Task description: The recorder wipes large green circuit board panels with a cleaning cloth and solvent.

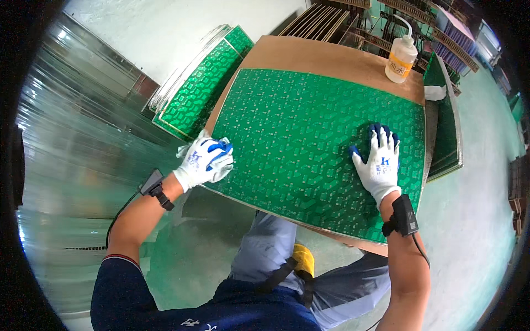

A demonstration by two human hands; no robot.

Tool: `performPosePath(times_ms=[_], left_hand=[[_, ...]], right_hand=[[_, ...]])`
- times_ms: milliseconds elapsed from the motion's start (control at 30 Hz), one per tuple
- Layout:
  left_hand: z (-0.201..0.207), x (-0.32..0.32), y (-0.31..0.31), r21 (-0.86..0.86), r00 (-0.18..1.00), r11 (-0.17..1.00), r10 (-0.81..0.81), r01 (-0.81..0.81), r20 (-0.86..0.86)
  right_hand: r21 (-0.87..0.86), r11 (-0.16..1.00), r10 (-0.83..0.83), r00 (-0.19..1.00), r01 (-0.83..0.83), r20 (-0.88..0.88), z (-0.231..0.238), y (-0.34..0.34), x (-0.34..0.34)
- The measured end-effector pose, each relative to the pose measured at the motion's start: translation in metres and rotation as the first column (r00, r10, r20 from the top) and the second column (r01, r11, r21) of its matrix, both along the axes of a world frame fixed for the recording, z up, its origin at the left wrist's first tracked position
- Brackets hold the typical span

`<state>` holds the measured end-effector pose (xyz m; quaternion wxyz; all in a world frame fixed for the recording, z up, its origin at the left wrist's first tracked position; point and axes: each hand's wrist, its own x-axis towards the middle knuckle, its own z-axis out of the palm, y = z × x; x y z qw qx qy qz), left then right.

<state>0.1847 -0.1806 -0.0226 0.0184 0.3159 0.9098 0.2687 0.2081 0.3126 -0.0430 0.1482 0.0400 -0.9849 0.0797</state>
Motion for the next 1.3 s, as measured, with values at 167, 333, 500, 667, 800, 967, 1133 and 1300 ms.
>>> performPosePath(times_ms=[167,333,500,667,800,967,1133,1300], left_hand=[[0.034,0.039,0.15,-0.532,0.937,0.822,-0.321,0.205,-0.135],[0.008,0.051,0.17,-0.301,0.862,0.915,-0.367,0.268,-0.35],[0.016,0.019,-0.004,-0.39,0.87,0.895,-0.006,-0.215,-0.493],[-0.01,0.057,0.032,-0.195,0.908,0.981,-0.09,0.01,-0.41],[0.023,-0.01,0.015,-0.376,0.78,0.918,-0.141,-0.127,-0.609],[0.011,-0.052,0.028,-0.311,0.822,0.92,0.021,-0.238,-0.568],[-0.008,0.052,0.028,-0.104,0.929,0.993,-0.088,0.054,-0.359],[0.016,-0.029,0.023,-0.44,0.779,0.891,-0.198,-0.11,-0.595]], right_hand=[[-0.015,1.0,0.013,1.0,-0.013,0.014,0.002,-0.005,-0.001],[0.043,0.999,0.003,1.0,-0.003,-0.001,-0.014,0.012,0.003],[0.041,0.999,0.033,0.999,-0.033,-0.017,-0.008,-0.003,-0.002],[0.067,0.998,0.023,0.999,-0.022,-0.027,-0.007,0.01,0.002],[0.043,0.999,0.033,0.999,-0.033,-0.009,-0.001,-0.005,-0.003],[0.037,0.999,0.023,1.0,-0.023,0.013,-0.005,0.003,0.001],[0.011,0.999,0.034,0.999,-0.034,0.01,-0.001,0.002,-0.001],[-0.015,1.0,0.024,0.999,-0.024,0.039,0.01,0.0,0.002]])
